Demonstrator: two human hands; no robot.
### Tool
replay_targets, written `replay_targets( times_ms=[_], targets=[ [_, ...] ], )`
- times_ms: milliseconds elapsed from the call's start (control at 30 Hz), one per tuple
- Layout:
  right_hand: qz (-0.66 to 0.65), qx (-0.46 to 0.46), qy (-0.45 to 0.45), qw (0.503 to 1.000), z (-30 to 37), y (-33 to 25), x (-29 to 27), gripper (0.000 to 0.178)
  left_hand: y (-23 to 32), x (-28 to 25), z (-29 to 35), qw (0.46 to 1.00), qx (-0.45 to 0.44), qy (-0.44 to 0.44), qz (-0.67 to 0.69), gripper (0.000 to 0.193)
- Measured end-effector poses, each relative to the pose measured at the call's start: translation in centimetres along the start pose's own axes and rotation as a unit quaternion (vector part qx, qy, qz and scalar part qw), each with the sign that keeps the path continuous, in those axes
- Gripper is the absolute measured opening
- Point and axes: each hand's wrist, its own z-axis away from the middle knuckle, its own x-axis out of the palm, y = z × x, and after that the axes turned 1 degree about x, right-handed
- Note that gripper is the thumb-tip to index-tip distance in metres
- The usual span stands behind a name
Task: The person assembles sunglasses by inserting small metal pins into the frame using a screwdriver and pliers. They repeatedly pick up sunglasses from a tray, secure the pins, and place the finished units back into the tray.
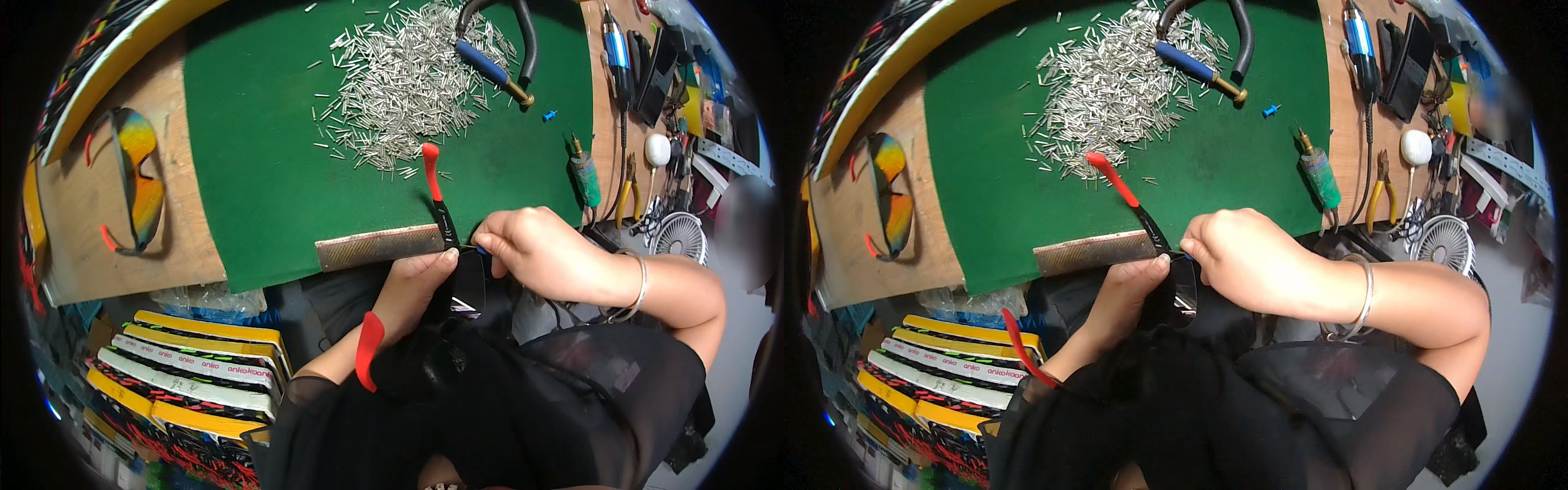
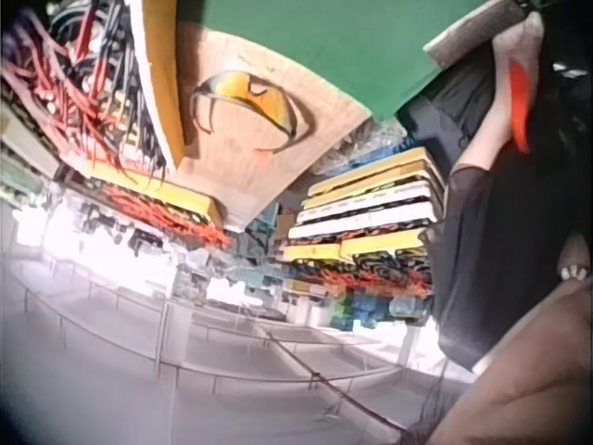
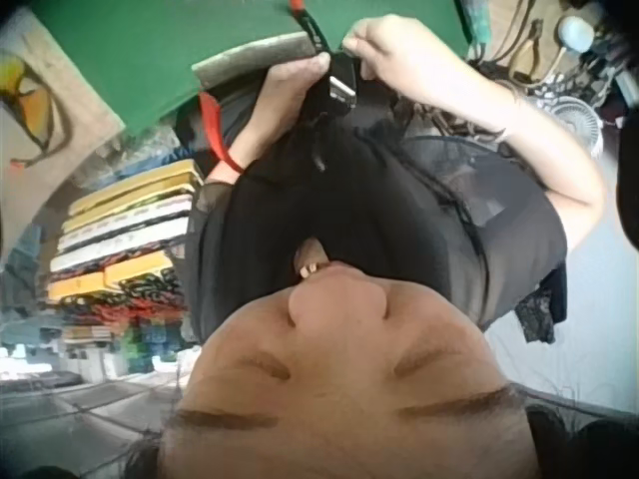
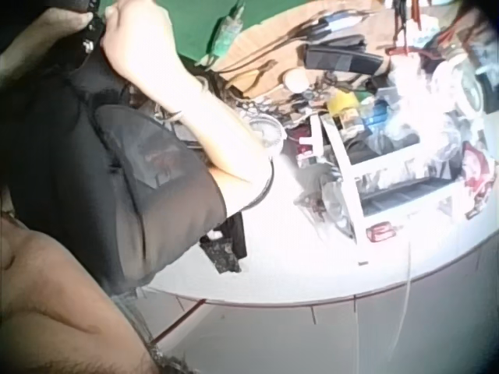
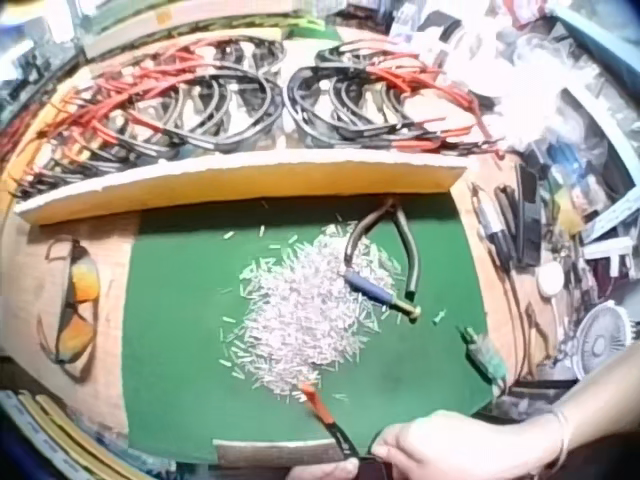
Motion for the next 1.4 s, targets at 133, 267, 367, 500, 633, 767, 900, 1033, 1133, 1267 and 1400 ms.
replay_targets(
  times_ms=[133,267,367,500,633,767,900,1033,1133,1267,1400],
  targets=[
    [0.084,-0.133,-0.013,0.988,1.1,0.8,-0.5,0.025,-0.2,-0.4,0.6,0.998,0.043,-0.042,0.011,0.026],
    [0.042,-0.195,0.125,0.972,2.3,2.1,-1.1,0.021,-0.1,0.3,2.0,0.995,0.103,-0.005,-0.013,0.024],
    [-0.18,-0.161,0.095,0.966,1.3,2.9,0.8,0.026,0.1,1.6,1.4,0.981,0.177,0.009,-0.083,0.022],
    [-0.174,-0.204,0.09,0.959,0.3,2.2,1.4,0.021,-0.1,1.7,1.1,0.953,0.223,0.037,-0.203,0.019],
    [-0.071,-0.292,0.163,0.94,0.4,2.7,2.7,0.01,-0.4,1.5,0.9,0.949,0.235,0.061,-0.203,0.017],
    [-0.085,-0.282,0.18,0.938,0.2,2.6,2.6,0.018,-0.4,2.3,1.2,0.925,0.281,0.078,-0.245,0.02],
    [-0.059,-0.328,0.198,0.922,-0.5,3.0,2.3,0.024,-0.2,2.0,1.3,0.886,0.334,0.099,-0.307,0.019],
    [-0.037,-0.35,0.185,0.918,-0.3,3.3,2.2,0.019,0.1,1.8,0.9,0.924,0.273,0.081,-0.257,0.018],
    [-0.086,-0.323,0.216,0.917,0.7,2.8,0.6,0.012,1.1,3.6,2.2,0.974,0.196,0.04,-0.104,0.028],
    [0.068,-0.455,0.421,0.782,2.7,1.3,-1.8,0.017,2.3,3.4,3.9,0.995,0.023,-0.012,-0.101,0.039],
    [0.172,-0.532,0.417,0.716,4.1,-1.0,-0.9,0.022,1.2,1.3,2.6,0.988,0.022,-0.025,-0.149,0.04]
  ],
)
